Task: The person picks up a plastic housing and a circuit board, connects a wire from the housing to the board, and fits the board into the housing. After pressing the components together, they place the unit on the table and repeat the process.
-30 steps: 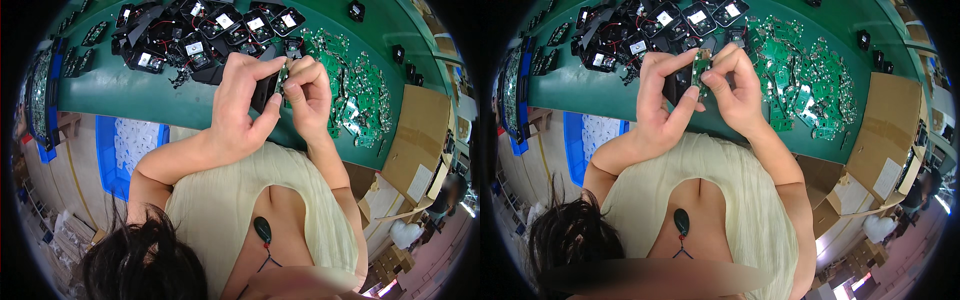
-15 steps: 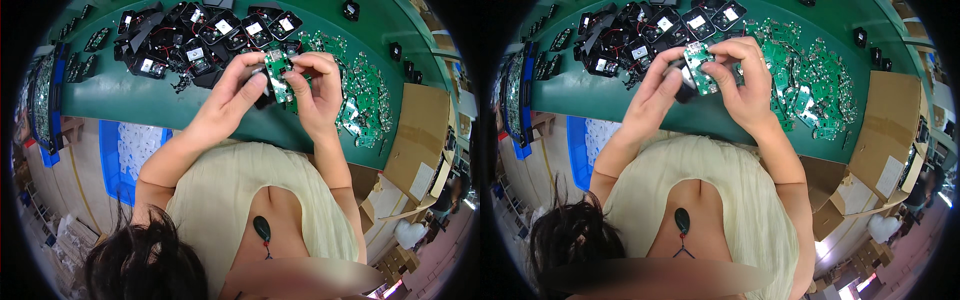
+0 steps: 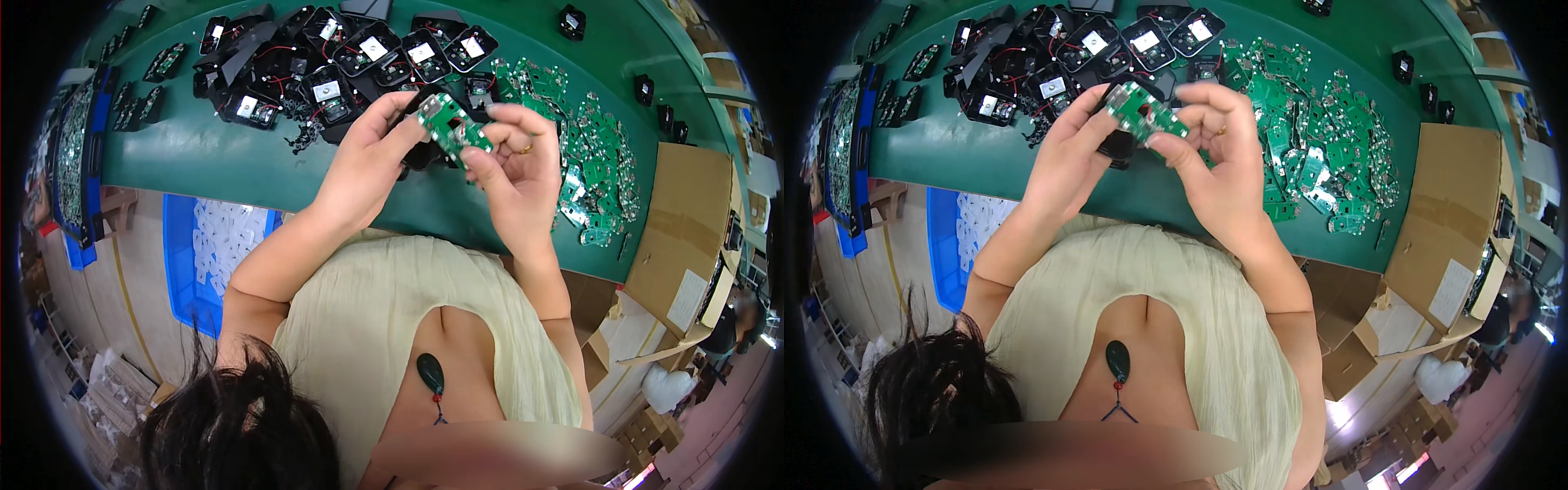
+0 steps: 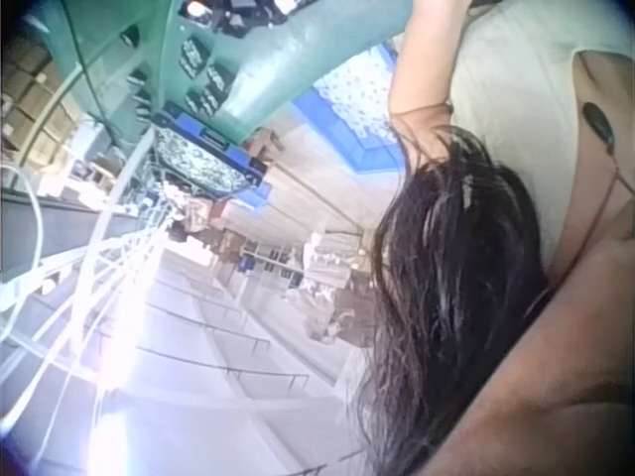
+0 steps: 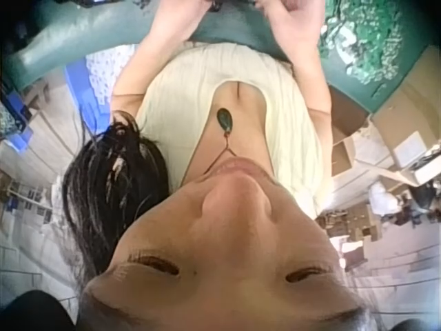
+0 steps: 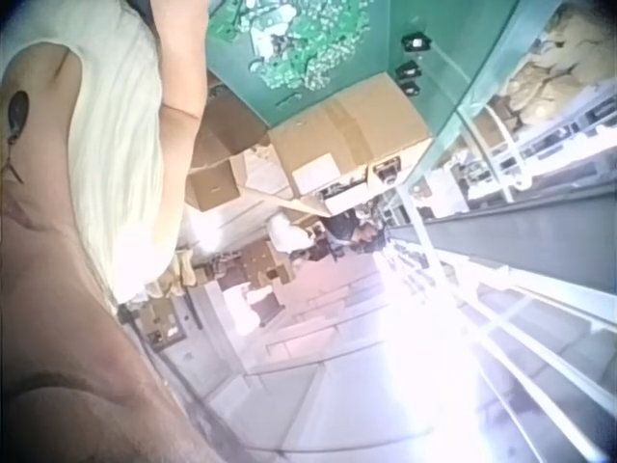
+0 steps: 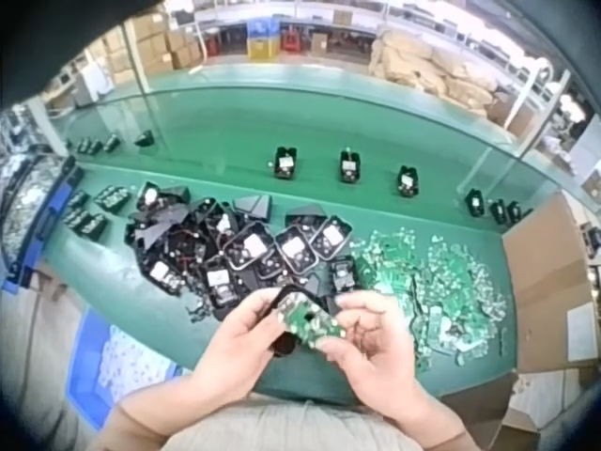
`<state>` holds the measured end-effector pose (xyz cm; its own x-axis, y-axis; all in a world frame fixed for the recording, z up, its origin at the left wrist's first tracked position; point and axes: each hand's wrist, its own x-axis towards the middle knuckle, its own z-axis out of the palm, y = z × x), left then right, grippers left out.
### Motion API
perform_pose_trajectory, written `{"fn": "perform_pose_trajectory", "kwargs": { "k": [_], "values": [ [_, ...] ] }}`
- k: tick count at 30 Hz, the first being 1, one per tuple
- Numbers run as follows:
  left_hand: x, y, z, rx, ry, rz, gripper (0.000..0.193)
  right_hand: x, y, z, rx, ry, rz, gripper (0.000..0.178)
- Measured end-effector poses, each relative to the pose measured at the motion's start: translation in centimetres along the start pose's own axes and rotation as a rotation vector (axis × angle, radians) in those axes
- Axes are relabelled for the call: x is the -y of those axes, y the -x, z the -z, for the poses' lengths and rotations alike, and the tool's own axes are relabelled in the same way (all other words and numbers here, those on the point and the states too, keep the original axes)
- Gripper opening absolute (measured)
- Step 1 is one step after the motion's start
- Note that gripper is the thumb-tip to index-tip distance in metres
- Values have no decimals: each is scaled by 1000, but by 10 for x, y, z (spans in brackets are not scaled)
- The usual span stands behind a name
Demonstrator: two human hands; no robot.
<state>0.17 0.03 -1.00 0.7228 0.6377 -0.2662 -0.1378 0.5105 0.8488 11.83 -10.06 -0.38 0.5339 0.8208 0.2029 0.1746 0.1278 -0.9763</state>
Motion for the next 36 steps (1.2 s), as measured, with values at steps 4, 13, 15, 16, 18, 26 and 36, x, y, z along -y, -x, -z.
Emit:
{"fn": "perform_pose_trajectory", "kwargs": {
  "k": [4,13,15,16,18,26,36],
  "values": [
    [-6,-1,-2,72,196,172,28,5,11,-1,88,-215,-138,30],
    [-3,8,-9,-23,92,115,33,-1,-4,3,24,723,740,36],
    [-1,10,-9,27,22,33,34,-5,-10,4,15,716,814,35],
    [0,11,-11,27,22,31,34,-6,-12,6,-9,690,829,34],
    [2,12,-15,78,123,-13,29,-5,-14,5,-61,652,818,27],
    [2,16,-14,167,79,-54,42,-6,-15,1,-138,654,740,24],
    [7,17,-14,127,24,-157,39,-5,-13,-3,-106,650,734,21]
  ]
}}
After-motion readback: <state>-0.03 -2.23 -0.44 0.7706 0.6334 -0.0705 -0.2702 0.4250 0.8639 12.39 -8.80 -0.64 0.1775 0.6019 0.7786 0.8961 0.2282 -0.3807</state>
